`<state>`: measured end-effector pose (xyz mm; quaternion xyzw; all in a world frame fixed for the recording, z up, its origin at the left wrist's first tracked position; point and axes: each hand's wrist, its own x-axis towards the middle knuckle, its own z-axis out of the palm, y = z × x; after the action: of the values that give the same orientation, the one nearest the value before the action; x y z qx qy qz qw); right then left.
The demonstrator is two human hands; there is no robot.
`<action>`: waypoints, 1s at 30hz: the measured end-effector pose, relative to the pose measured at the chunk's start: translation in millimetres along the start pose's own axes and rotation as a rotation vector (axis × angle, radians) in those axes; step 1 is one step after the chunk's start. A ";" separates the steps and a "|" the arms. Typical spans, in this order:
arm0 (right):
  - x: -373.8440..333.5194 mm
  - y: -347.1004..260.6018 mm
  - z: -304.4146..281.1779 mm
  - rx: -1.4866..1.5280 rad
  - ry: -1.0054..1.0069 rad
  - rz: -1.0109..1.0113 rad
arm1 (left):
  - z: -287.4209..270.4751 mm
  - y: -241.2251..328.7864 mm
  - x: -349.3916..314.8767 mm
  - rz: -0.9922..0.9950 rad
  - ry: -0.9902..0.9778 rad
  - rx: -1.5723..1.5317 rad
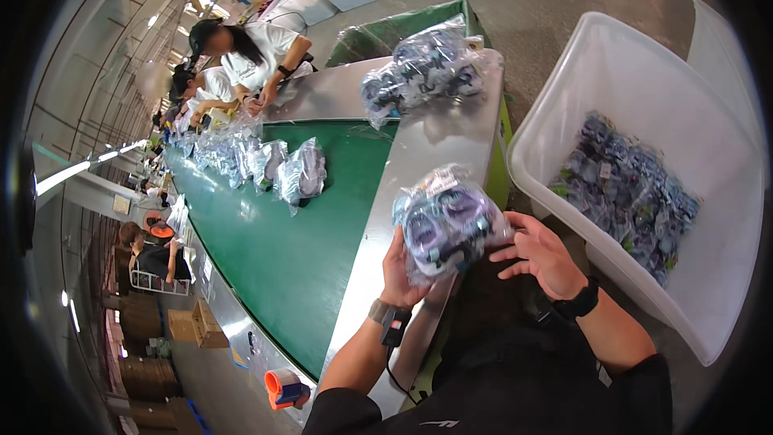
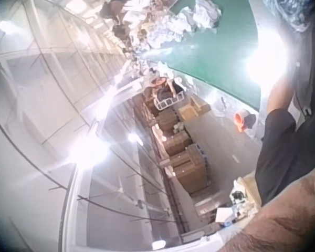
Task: The person repeatedly picks packaged socks from a white bin and places them onto a green conveyor belt. The person handles the items one at a time, moving them from the bin to the belt where other workers are present.
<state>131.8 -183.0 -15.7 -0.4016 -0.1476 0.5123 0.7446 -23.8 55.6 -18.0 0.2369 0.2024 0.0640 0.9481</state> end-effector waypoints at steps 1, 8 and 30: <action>-0.8 -1.2 -3.5 -0.052 0.044 -0.003 | -3.3 8.4 11.0 0.012 0.011 0.025; -23.3 4.5 -42.4 -0.313 0.256 -0.097 | -63.7 90.9 56.8 0.150 0.313 0.659; -58.1 20.5 -83.5 -0.581 0.521 -0.050 | -325.0 373.3 62.6 0.393 1.121 1.011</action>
<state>146.2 -268.4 -72.8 -0.7086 -0.1022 0.3119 0.6246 -110.9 535.1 -124.7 0.6041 0.6101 0.2410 0.4526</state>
